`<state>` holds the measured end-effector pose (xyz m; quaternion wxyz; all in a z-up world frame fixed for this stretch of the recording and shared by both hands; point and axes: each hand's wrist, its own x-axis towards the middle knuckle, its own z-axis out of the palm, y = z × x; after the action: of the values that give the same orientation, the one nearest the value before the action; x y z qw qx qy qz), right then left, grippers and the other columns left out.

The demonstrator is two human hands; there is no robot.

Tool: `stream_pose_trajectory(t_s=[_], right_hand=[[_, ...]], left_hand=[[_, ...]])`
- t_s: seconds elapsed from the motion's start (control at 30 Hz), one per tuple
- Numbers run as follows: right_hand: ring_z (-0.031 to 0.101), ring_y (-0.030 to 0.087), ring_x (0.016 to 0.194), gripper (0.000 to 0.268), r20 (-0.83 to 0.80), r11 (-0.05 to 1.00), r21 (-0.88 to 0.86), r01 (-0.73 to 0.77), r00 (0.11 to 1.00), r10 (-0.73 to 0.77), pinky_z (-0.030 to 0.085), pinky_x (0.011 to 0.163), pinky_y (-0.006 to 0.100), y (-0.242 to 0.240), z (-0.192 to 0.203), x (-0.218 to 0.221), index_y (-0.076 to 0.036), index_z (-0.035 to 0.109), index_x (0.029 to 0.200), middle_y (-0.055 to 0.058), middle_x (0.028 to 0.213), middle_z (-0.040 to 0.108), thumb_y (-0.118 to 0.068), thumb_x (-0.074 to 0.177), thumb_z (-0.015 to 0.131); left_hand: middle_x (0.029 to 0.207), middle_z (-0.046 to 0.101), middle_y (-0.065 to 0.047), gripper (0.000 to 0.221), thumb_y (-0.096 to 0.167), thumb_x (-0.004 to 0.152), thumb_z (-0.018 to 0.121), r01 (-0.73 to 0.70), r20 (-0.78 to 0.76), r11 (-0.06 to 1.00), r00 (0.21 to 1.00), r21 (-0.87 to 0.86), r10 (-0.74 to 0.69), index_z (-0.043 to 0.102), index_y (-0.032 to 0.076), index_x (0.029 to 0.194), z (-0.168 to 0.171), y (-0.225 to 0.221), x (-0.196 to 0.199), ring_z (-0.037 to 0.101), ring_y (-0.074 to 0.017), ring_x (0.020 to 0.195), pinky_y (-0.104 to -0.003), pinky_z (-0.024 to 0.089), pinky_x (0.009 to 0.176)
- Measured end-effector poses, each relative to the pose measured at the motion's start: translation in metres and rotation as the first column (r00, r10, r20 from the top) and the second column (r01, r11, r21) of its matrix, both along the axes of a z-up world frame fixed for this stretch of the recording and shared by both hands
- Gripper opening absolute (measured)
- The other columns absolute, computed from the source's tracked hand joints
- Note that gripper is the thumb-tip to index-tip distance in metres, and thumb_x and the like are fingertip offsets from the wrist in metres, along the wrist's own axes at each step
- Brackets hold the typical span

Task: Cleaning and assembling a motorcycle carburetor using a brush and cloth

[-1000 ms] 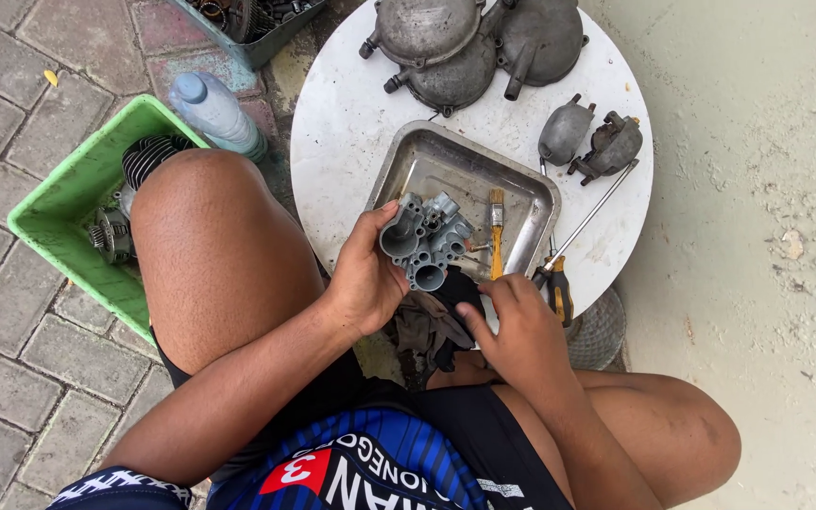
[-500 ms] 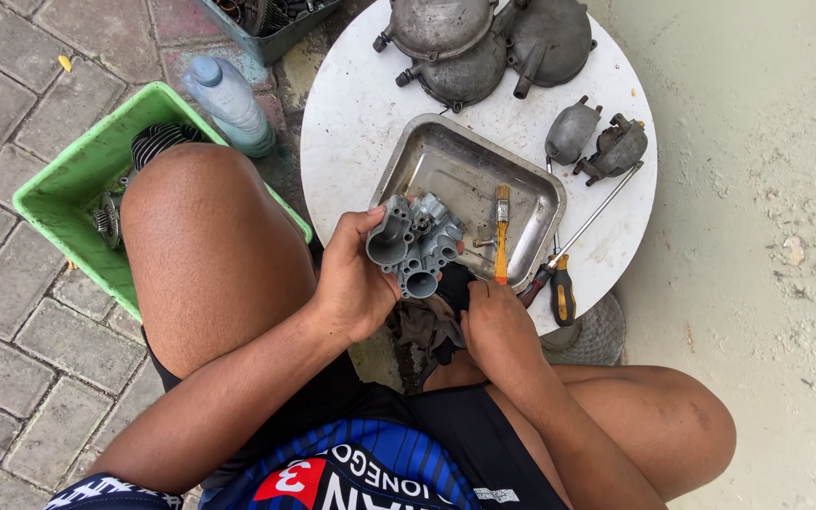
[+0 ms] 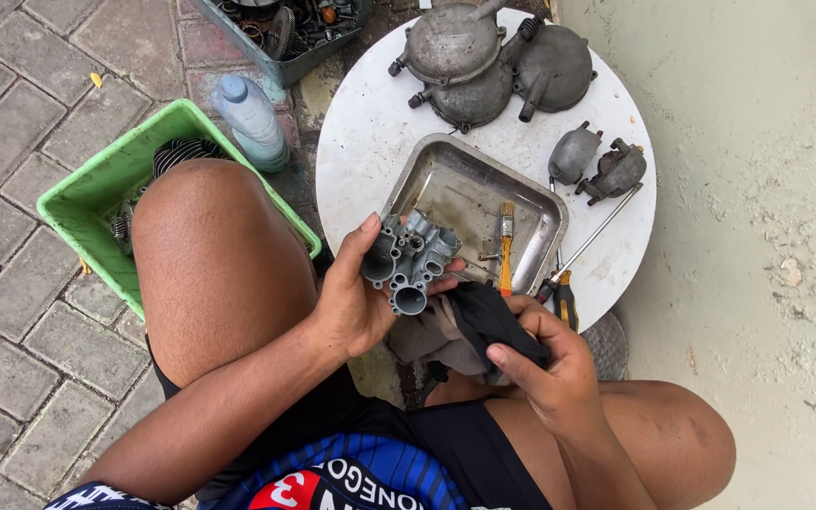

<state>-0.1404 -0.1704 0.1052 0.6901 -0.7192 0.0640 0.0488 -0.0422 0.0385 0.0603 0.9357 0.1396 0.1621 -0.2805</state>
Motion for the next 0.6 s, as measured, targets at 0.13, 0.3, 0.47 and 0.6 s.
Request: stream_pose_trajectory(t_s=[0.13,0.3,0.47,0.6], right_hand=[[0.058,0.026,0.109,0.028,0.213,0.997,0.012,-0.083,0.974,0.078,0.042,0.092,0.035,0.015,0.002,-0.013,-0.015,0.045,0.082,0.016,0.116,0.062,-0.015,0.087,0.072],[0.053,0.037,0.114,0.051,0.459,0.676,-0.734,-0.067,0.685,0.566,0.045,0.102,0.049,0.034,-0.021,-0.025,-0.011,0.05,0.129,0.015,0.128,0.065,-0.041,0.096,0.074],[0.06,0.043,0.117,0.065,0.429,0.341,-0.9,0.272,0.7,0.571,0.045,0.1,0.058,0.045,-0.054,-0.043,-0.015,0.065,0.128,0.018,0.128,0.061,-0.068,0.091,0.068],[-0.003,0.043,0.159,0.102,0.109,0.441,-0.891,-0.113,0.887,0.448,-0.008,0.13,0.053,0.057,-0.032,-0.048,0.009,0.009,0.159,0.03,0.169,0.002,-0.067,0.099,0.04]], left_hand=[[0.108,0.073,-0.026,0.037,0.032,0.096,0.066,-0.03,0.073,0.999,0.997,-0.016,0.031,0.062,0.001,0.115,0.003,-0.005,-0.008,0.069,-0.053,0.104,-0.061,0.053,0.104],[0.11,0.072,-0.031,0.061,0.048,0.095,0.06,0.141,0.053,0.988,0.988,0.058,-0.144,0.062,-0.005,0.123,0.011,-0.006,-0.023,0.072,-0.0429,0.104,-0.053,0.059,0.097],[0.101,0.074,-0.027,0.059,0.045,0.092,0.069,0.155,0.262,0.978,0.947,0.141,-0.188,0.067,-0.009,0.117,0.019,-0.012,-0.032,0.074,-0.0345,0.091,-0.041,0.061,0.083],[0.096,0.074,-0.014,0.058,0.049,0.091,0.069,0.109,0.299,0.97,0.938,0.218,-0.172,0.069,-0.005,0.113,0.024,-0.021,-0.043,0.071,-0.0212,0.086,-0.031,0.058,0.078]])
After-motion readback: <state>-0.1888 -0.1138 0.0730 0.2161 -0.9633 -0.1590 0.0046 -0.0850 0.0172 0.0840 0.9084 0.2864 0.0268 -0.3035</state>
